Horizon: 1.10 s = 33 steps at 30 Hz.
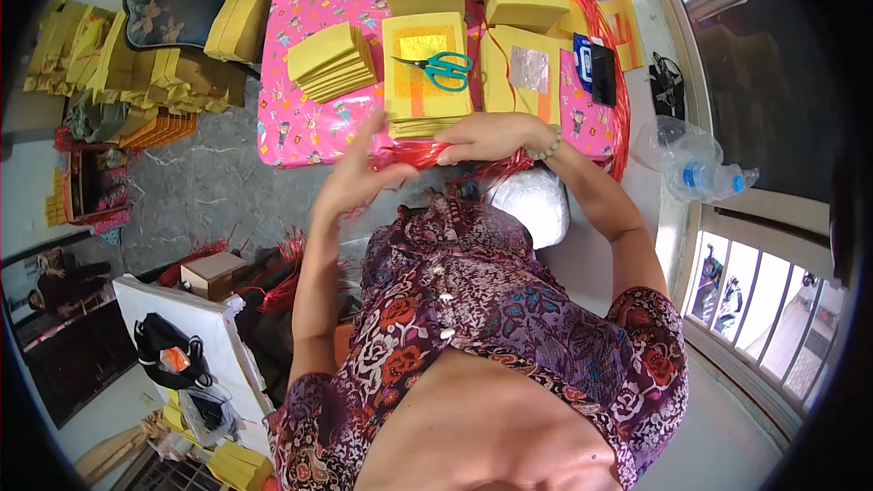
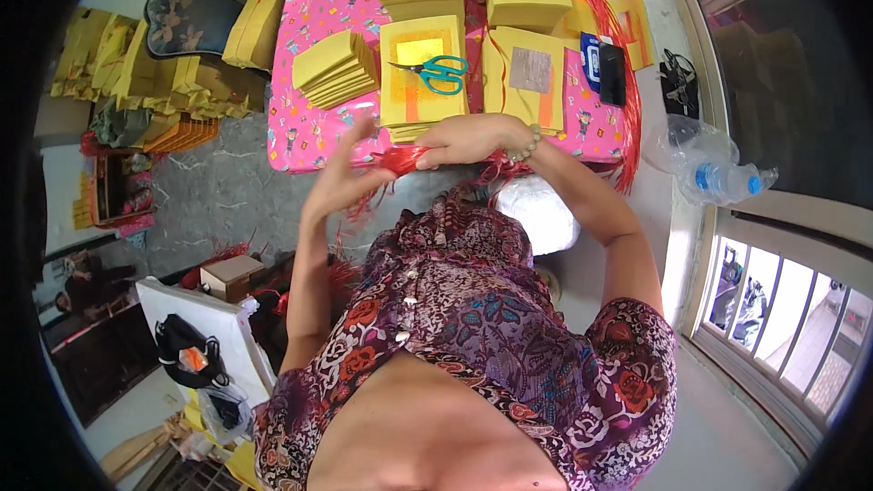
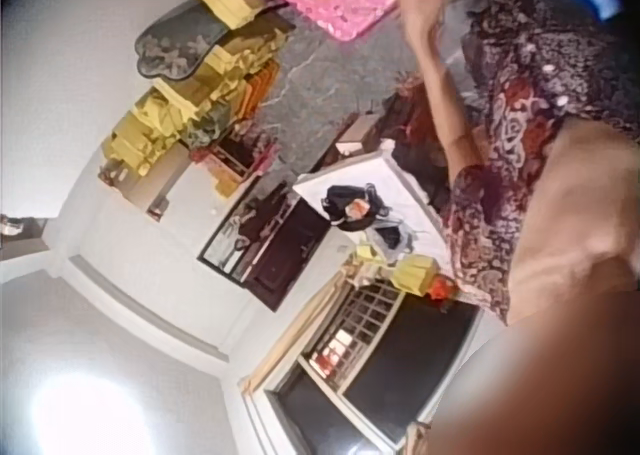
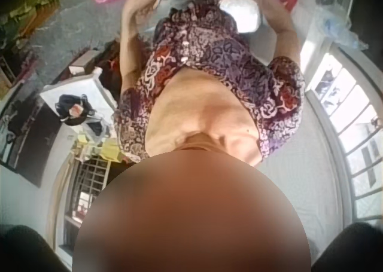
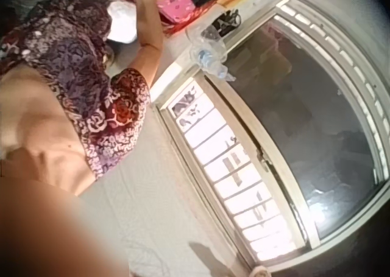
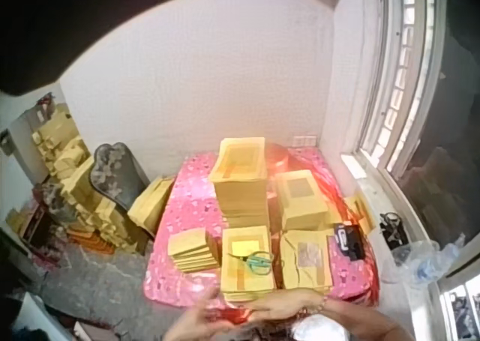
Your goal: Measuring and cutting lengths of red ribbon from a bundle using scissors.
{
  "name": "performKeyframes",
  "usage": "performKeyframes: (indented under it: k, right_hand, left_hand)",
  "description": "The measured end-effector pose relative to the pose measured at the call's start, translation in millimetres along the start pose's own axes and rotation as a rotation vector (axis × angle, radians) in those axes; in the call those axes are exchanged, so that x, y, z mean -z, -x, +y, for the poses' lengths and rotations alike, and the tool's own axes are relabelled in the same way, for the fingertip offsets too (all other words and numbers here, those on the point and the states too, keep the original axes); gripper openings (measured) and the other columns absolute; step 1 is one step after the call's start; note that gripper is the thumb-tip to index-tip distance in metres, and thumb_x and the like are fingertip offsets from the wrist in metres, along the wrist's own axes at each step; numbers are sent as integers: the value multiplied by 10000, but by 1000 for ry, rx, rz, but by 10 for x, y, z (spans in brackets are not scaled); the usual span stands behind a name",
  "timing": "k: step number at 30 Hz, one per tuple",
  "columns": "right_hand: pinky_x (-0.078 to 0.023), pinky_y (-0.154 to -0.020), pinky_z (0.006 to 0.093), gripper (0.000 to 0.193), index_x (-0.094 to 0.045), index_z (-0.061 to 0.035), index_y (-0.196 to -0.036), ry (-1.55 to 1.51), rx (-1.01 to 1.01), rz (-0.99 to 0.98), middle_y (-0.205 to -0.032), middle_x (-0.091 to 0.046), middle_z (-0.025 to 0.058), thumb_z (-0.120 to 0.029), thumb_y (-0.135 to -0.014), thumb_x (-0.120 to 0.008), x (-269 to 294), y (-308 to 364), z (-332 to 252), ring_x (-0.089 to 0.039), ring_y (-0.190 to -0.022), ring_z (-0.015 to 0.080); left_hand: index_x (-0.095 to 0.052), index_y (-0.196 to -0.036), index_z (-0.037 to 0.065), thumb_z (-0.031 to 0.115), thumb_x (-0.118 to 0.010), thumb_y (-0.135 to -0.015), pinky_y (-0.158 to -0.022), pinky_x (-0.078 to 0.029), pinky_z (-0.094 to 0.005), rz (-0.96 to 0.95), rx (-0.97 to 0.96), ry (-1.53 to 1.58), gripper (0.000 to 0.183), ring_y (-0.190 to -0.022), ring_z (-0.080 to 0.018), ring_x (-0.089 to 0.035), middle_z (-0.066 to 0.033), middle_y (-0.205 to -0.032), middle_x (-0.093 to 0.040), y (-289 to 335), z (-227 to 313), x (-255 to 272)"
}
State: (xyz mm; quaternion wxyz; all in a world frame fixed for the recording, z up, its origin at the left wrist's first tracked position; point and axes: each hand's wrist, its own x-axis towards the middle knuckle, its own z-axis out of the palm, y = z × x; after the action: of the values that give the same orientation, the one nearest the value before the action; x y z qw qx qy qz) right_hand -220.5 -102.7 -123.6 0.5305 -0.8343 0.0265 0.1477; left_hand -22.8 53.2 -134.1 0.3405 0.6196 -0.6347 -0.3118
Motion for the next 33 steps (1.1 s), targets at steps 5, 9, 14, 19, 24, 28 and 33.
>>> performKeyframes:
  k: [5, 9, 14, 19, 24, 28, 33]
  right_hand:
    - [-429, -739, 362, 386, -525, 10, -1005, 48, 46, -32, -880, -590, 158, -359, -929, -445, 102, -57, -150, -556, -797, 273]
    - [-434, -694, 342, 384, -496, -3, -1060, -84, 145, -72, -807, -564, 134, -364, -932, -457, 52, 46, 114, -533, -743, 221]
    - [-420, -700, 305, 362, -494, 13, -1020, -144, -185, -61, -756, -503, 65, -337, -928, -485, 222, 376, 189, -477, -742, 143]
    - [-422, -715, 322, 354, -493, 8, -1063, -36, -232, 83, -878, -574, 92, -321, -937, -459, 324, 708, 414, -502, -786, 154]
    - [-433, -727, 409, 316, -505, -22, -1056, 172, -339, 127, -898, -595, 187, -306, -928, -451, 315, 594, 226, -579, -846, 326]
    - [-417, -695, 436, 306, -472, -28, -1012, 248, -219, 155, -824, -565, 216, -320, -929, -433, 223, 314, 37, -560, -802, 372]
    - [-426, -726, 439, 308, -491, -11, -1005, 373, -259, 88, -895, -585, 224, -304, -913, -460, 254, 82, -151, -563, -847, 373]
  left_hand:
    - [-309, -1292, -44, 228, -627, -821, -698, -465, -453, -391, 157, -15, 630, -837, -400, -591, -287, -870, -590, -186, 364, -136]
    - [-409, -1173, 10, 67, -497, -835, -586, -411, -483, -313, 53, -261, 355, -715, -427, -556, -271, -760, -556, -133, 293, -153]
    - [-462, -989, -6, 34, -488, -786, -582, -423, -502, -240, 18, -347, 208, -677, -432, -562, -243, -696, -570, 60, -45, 112]
    - [-462, -994, 0, 27, -485, -794, -564, -411, -496, -45, 116, -414, 203, -667, -425, -558, -236, -665, -554, 292, -479, 391]
    - [-455, -1128, 14, 154, -611, -798, -770, -399, -479, -202, 87, -487, 391, -907, -382, -545, -230, -963, -559, 165, -573, 349]
    - [-231, -1382, 25, 330, -766, -662, -923, -327, -449, 15, -266, -434, 947, -1057, -366, -473, -226, -1088, -513, -341, 145, 66]
    - [-319, -1282, -12, 132, -626, -771, -656, -453, -469, -266, 27, -107, 613, -739, -413, -582, -255, -776, -583, -563, 280, -348]
